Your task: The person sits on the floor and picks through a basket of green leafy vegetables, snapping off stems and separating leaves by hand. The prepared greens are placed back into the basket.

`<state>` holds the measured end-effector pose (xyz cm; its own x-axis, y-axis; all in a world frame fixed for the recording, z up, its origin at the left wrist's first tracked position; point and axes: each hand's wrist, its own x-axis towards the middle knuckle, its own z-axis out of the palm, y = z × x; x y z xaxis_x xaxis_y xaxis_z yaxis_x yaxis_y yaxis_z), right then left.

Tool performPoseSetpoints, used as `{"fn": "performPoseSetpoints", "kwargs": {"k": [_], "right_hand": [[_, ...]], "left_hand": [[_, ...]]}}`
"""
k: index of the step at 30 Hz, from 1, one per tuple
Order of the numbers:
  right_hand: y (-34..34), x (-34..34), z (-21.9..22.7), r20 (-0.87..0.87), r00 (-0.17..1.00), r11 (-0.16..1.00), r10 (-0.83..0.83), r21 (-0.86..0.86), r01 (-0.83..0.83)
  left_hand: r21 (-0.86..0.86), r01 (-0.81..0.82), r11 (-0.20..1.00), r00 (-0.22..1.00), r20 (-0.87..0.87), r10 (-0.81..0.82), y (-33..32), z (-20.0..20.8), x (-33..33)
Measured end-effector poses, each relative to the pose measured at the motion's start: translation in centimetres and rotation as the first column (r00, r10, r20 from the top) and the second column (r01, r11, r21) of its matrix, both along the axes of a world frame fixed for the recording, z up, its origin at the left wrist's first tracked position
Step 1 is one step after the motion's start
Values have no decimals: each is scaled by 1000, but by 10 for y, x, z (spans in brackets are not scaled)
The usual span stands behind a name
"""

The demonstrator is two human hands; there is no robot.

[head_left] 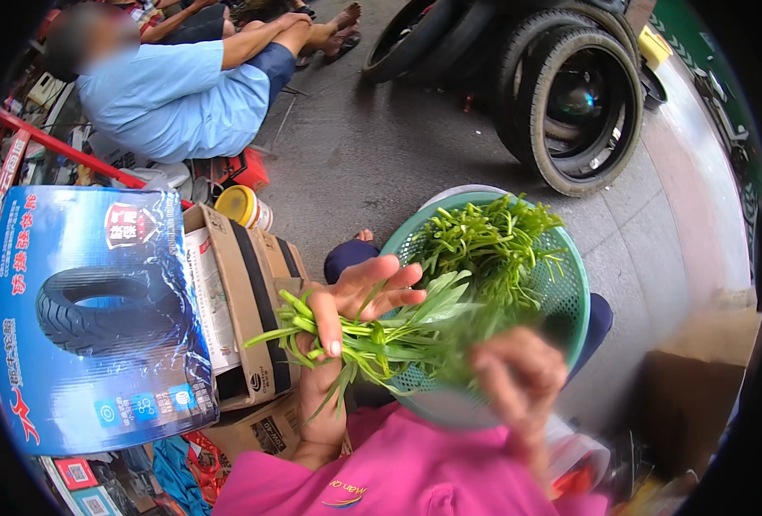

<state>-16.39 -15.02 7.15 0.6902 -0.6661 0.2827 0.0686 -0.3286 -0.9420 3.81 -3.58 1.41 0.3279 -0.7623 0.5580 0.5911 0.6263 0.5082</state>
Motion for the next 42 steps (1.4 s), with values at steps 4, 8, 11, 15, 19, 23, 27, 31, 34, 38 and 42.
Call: {"fn": "performPoseSetpoints", "kwargs": {"k": [4, 8, 11, 15, 19, 23, 27, 31, 34, 38, 42], "right_hand": [[15, 34, -6, -124, 980, 986, 157, -35, -163], [22, 32, -17, -148, 972, 961, 181, 235, -143], [13, 25, -28, -23, 987, 941, 158, 308, -143], [-2, 18, -16, -9, 966, 675, 258, 717, -174], [-4, 10, -29, -92, 991, 930, 96, 363, -57], [-14, 3, -30, -184, 971, 863, -150, -503, 38], [-20, 0, -33, -66, 984, 870, -167, -479, 116], [-21, -4, -30, -43, 979, 956, -197, -230, 182], [-24, -12, -39, 126, 992, 982, 29, 180, -52], [-23, -21, -36, 355, 925, 371, 139, 847, -381], [-27, -24, -39, 283, 956, 370, 76, 883, -290]], "left_hand": [[89, 103, 991, 994, 28, -106, -5, -7, -11], [93, 153, 984, 979, 121, -163, -5, -9, -12], [99, 101, 990, 993, 52, -107, -7, -12, -26], [101, 148, 984, 987, 46, -153, -6, -21, -19], [202, 262, 944, 964, -93, -248, -7, -18, -24], [465, 370, 804, 928, -143, -344, -8, -7, -21], [496, 422, 759, 905, -180, -385, -7, -21, -24], [515, 477, 713, 873, -374, -314, -11, -11, -43], [587, 461, 666, 884, -370, -285, -13, -8, -46], [671, 452, 588, 891, -304, -338, -13, -17, -50], [727, 427, 538, 885, -213, -414, 4, -15, -41]]}}
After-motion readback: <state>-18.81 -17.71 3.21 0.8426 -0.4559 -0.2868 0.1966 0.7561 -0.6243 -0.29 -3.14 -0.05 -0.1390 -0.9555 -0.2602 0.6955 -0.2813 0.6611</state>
